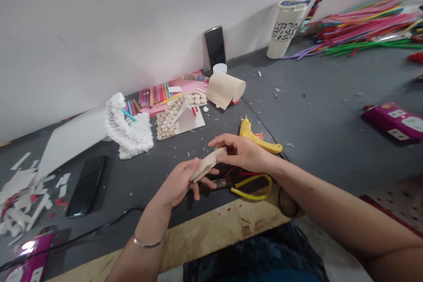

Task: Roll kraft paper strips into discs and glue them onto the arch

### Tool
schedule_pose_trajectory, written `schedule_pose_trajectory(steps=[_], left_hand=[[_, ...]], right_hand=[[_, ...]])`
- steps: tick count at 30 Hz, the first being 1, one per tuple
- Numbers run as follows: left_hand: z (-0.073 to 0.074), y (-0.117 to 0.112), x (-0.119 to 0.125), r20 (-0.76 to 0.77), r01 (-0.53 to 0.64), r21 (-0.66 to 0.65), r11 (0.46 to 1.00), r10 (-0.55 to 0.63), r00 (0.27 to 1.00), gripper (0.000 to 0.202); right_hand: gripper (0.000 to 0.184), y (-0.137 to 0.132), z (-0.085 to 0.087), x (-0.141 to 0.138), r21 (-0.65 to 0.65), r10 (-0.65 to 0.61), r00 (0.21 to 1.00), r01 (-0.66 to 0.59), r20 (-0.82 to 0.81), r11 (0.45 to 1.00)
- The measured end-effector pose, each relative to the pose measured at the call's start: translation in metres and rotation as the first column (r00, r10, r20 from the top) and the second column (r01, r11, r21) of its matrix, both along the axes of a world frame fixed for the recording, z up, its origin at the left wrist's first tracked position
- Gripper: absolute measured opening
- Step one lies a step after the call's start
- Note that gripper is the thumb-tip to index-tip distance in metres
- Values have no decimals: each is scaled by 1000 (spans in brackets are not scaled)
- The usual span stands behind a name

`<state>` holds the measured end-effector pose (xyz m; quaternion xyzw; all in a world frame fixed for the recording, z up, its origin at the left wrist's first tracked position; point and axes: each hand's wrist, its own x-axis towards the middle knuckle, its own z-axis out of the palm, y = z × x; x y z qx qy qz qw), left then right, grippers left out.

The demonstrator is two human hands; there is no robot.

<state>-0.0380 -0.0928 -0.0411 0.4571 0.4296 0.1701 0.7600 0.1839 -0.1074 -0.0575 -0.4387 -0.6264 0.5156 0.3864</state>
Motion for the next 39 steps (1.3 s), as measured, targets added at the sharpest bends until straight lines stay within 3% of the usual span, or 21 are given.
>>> schedule_pose_trajectory(steps=[3,7,13,18,22,29,34,39], left_hand=[[0,-2,2,-23,22,31,999,-21,1000,48],[-1,0,3,-25,-55,121,991,58,998,53],[-4,-1,3,-102,-104,256,961,134,986,55],[0,-2,5,-134,-160,295,942,207,969,55],[2,-4,3,-97,-71,273,959,101,990,56],[1,-13,7,99,104,-12,995,-102,990,54],[3,-15,7,94,141,8,990,-141,986,47],[5,-16,7,-22,145,28,989,-144,989,37]], right_hand=[[40,0,2,0,-19,10,995,-12,-101,1000],[41,0,10,2,-96,-16,975,-6,-223,995],[38,2,12,3,-243,-21,989,-15,-143,970],[27,6,5,5,-286,-114,988,80,-105,955],[23,5,10,7,-283,-128,985,92,-112,955],[16,-6,20,-1,-313,74,983,-124,-168,942],[17,-6,19,-4,-337,38,986,-91,-160,937],[23,-5,19,-3,-355,20,983,-84,-180,931]])
